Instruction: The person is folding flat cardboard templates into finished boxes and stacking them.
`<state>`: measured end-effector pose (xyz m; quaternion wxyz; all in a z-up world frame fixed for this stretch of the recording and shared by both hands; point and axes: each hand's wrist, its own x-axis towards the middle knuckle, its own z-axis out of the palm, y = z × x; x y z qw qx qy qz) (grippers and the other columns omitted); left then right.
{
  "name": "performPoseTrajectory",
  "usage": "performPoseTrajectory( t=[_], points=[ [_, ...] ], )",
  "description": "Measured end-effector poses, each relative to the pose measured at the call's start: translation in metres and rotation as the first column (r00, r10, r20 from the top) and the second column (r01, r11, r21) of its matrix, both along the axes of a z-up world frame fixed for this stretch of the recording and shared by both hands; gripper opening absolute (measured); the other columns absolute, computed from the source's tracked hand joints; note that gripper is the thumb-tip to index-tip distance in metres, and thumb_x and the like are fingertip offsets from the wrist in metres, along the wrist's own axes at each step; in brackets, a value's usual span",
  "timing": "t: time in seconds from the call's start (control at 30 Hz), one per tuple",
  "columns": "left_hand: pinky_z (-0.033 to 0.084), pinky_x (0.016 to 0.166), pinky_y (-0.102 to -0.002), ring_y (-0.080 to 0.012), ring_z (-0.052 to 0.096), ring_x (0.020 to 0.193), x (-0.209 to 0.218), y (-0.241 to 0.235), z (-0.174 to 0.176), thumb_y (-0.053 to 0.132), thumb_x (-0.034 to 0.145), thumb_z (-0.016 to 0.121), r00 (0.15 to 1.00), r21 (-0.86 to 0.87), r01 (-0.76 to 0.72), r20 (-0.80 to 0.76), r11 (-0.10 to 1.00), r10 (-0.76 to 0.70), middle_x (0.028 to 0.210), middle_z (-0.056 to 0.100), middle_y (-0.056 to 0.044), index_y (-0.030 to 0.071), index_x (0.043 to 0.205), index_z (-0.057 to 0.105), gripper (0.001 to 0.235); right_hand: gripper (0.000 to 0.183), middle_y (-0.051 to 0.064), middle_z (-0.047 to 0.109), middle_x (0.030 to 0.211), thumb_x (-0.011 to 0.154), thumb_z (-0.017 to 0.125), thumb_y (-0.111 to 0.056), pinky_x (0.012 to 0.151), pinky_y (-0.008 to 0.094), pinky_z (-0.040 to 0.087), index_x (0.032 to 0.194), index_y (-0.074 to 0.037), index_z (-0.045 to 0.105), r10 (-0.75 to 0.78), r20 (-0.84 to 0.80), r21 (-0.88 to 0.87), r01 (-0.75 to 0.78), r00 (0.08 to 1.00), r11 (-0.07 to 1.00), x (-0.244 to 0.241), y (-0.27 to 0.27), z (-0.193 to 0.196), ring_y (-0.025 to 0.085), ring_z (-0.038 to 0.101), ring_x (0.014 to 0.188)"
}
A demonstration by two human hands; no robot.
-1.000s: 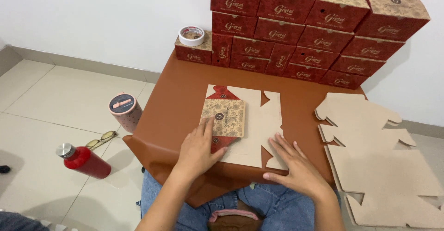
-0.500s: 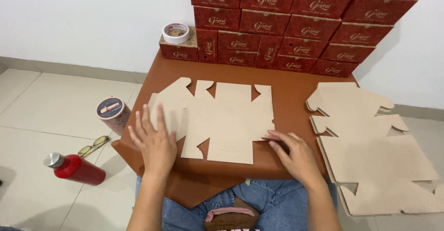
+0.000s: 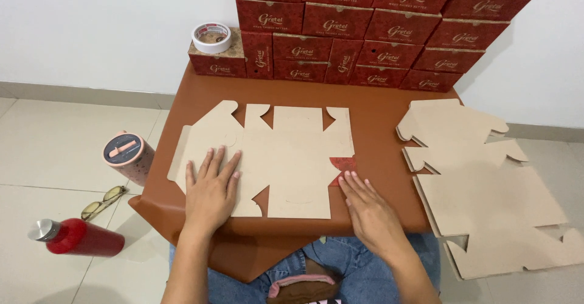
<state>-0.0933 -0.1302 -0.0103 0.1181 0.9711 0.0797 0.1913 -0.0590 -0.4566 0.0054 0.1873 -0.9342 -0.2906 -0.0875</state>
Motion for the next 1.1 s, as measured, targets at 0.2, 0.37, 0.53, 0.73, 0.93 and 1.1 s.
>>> performPoseTrajectory(
  t=[0.2, 0.37, 0.53, 0.73, 0.93, 1.1],
  points=[
    [0.012, 0.121, -0.057, -0.0271, 0.031, 0.148, 0.003, 0.003, -0.002, 0.038, 0.1, 0.041, 0.999, -0.024, 0.004, -0.043, 1.0, -0.005, 0.154, 0.047, -0.006, 0.027, 0.142, 0.056, 0.046, 0.081, 0.006, 0.042, 0.159, 0.081, 0.07, -0.058, 0.121, 0.052, 0.011, 0.149, -0.02, 0.048, 0.085, -0.065, -0.025, -0.087, 0.994, 0.996, -0.013, 0.015, -0.004, 0.022, 0.029, 0.149],
    [0.009, 0.122, -0.055, -0.0267, 0.025, 0.15, 0.006, 0.005, -0.001, 0.04, 0.101, 0.038, 0.992, -0.06, 0.014, -0.123, 0.998, -0.022, 0.157, 0.04, -0.006, 0.03, 0.145, 0.052, 0.048, 0.044, 0.004, 0.056, 0.146, 0.095, 0.046, -0.05, 0.117, 0.051, 0.025, 0.128, -0.03, 0.07, 0.013, -0.041, 0.007, -0.013, 0.999, 1.0, -0.007, 0.019, 0.0, 0.022, 0.043, 0.142],
    [0.011, 0.121, -0.053, -0.0303, 0.025, 0.15, 0.012, -0.014, 0.003, 0.043, 0.1, 0.037, 0.985, -0.093, 0.092, -0.135, 0.991, -0.104, 0.158, 0.039, -0.009, 0.03, 0.145, 0.053, 0.049, 0.03, 0.0, 0.073, 0.123, 0.088, 0.061, -0.039, 0.115, 0.042, 0.036, 0.103, -0.021, 0.08, -0.064, 0.037, 0.039, 0.062, 0.997, 0.997, 0.004, -0.003, 0.01, 0.016, 0.062, 0.125],
    [0.009, 0.119, -0.056, -0.0371, 0.019, 0.151, 0.009, -0.049, 0.022, 0.05, 0.1, 0.037, 0.969, -0.192, 0.19, -0.124, 0.963, -0.215, 0.158, 0.036, -0.015, 0.024, 0.145, 0.054, 0.054, 0.041, 0.0, 0.075, 0.12, 0.093, 0.053, -0.047, 0.105, 0.044, 0.049, 0.114, -0.023, 0.078, -0.297, -0.195, -0.004, 0.302, 0.935, 0.953, 0.017, -0.033, 0.026, 0.032, 0.055, 0.133],
    [0.012, 0.114, -0.073, -0.0431, 0.034, 0.145, 0.012, -0.072, 0.06, 0.04, 0.098, 0.055, 0.871, -0.353, 0.352, -0.217, 0.867, -0.441, 0.154, 0.04, -0.021, 0.02, 0.157, 0.037, 0.065, 0.028, 0.01, 0.079, 0.097, 0.103, 0.054, -0.038, 0.101, 0.041, 0.051, 0.102, -0.017, 0.072, -0.163, -0.019, -0.036, 0.162, 0.986, 0.986, 0.038, -0.023, 0.044, 0.026, 0.076, 0.099],
    [0.022, 0.114, -0.066, -0.0432, 0.036, 0.143, 0.02, -0.082, 0.053, 0.019, 0.098, 0.057, 0.806, -0.283, 0.515, -0.163, 0.809, -0.57, 0.158, 0.03, -0.022, 0.027, 0.157, 0.035, 0.064, 0.018, 0.004, 0.072, 0.08, 0.099, 0.062, -0.039, 0.083, 0.038, 0.055, 0.098, -0.021, 0.064, -0.262, 0.076, 0.0, 0.262, 0.962, 0.965, 0.057, -0.012, 0.008, 0.025, 0.072, 0.087]
  ],
)
